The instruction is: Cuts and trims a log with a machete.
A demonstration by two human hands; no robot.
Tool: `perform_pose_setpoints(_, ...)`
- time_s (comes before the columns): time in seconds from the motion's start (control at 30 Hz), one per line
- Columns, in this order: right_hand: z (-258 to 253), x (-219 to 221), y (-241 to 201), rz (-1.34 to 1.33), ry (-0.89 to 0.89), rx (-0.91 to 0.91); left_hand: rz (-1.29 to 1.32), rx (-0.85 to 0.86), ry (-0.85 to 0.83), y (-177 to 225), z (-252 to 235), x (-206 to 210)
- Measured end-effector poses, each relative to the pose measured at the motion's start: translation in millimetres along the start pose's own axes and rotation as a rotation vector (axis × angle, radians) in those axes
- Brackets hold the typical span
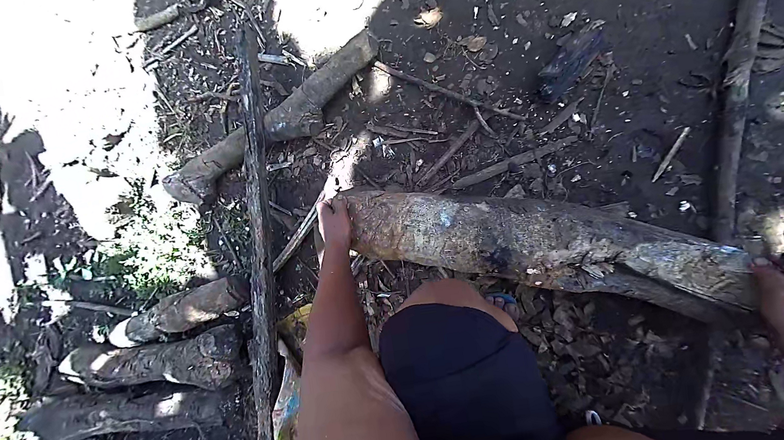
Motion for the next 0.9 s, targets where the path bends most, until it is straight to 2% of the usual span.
perform_pose_setpoints(0.1,1,0,10,-0.054,0.038,-0.019,0.142,0.068,-0.026,1,4,9)
perform_pose_setpoints(0.2,9,4,22,-0.114,0.104,-0.037,0.169,0.219,0.08,1,25,16)
perform_pose_setpoints(0.33,36,1,25,-0.131,0.145,0.024,-0.181,0.562,0.263,9,86,36)
perform_pose_setpoints(0.4,41,-3,31,-0.128,0.147,0.041,-0.283,0.695,0.225,13,109,57)
perform_pose_setpoints(0.47,38,-10,35,-0.146,0.147,0.045,-0.375,0.769,0.113,20,125,81)
perform_pose_setpoints(0.57,33,-23,39,-0.262,0.166,0.026,-0.527,0.764,-0.006,29,134,103)
perform_pose_setpoints(0.67,48,-48,1,-0.537,0.172,0.024,-0.572,0.761,-0.049,33,129,103)
perform_pose_setpoints(0.73,58,-61,-14,-0.648,0.086,-0.012,-0.575,0.752,-0.072,37,126,98)
perform_pose_setpoints(0.8,73,-76,-30,-0.666,-0.01,0.073,-0.569,0.751,-0.086,43,123,99)
perform_pose_setpoints(0.87,71,-79,-22,-0.669,-0.019,0.141,-0.584,0.743,-0.108,53,119,100)
perform_pose_setpoints(0.9,59,-75,-1,-0.666,-0.027,0.122,-0.59,0.742,-0.114,57,117,100)
Point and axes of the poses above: each hand's wrist, its own z-axis away from the middle knuckle, its own x-axis out of the palm, y = z × x, the point moved 3 cm from there along -z, towards the middle knuckle, and after that the axes turned 1 degree about x, right-handed, at the moved point
